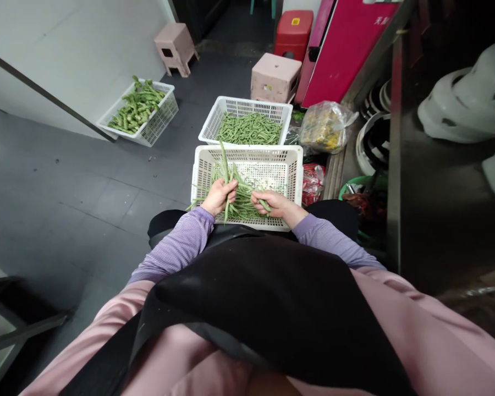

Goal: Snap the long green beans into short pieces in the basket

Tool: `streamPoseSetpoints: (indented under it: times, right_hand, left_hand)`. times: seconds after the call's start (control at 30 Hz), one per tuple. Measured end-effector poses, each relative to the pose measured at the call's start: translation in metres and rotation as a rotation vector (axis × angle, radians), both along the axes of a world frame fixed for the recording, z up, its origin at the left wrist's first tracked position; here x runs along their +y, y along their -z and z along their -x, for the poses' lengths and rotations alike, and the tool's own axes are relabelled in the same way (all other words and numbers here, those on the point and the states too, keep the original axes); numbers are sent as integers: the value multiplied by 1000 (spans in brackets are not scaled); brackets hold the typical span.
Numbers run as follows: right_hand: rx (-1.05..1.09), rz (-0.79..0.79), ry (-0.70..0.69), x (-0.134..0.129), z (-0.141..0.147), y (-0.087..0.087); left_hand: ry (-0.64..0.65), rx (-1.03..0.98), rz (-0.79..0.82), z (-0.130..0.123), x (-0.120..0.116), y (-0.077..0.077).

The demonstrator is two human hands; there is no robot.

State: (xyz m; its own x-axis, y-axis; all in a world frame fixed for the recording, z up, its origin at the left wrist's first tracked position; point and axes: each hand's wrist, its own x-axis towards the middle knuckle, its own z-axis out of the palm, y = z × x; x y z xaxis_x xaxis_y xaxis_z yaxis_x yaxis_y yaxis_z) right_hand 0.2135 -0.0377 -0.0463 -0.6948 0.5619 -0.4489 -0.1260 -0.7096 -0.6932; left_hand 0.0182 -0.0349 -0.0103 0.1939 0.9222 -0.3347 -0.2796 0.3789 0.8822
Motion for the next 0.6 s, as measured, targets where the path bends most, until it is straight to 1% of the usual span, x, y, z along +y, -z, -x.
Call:
streamPoseSetpoints:
  times: [0.1,0.2,0.3,0.4,0.43,0.5,0.57,0.6]
  right_hand:
    - [10,46,62,1,-1,-3]
    - [4,101,130,3,1,-5]
    - [-40,84,294,4,6,-4]
    - [-102,21,417,5,10,1]
    - [-112,-2,425,5,9,1]
    - [-82,-32,375,6,5,0]
    - [0,-25,260,8,-1,-4]
    - [43,-14,197,9,-4,-7]
  left_hand:
    - [-84,-45,24,9,3,0]
    - [-147,-28,-14,14,4,-2]
    - [-149,60,-83,6,-2,-5]
    - [-138,228,-131,-7,-11,-8]
    - [-140,267,-145,-11,-13,-9]
    - [-144,271,-167,-12,-14,-13]
    - [-106,197,-167,-6,-9,-18]
    - [-63,156,-156,-1,-6,-20]
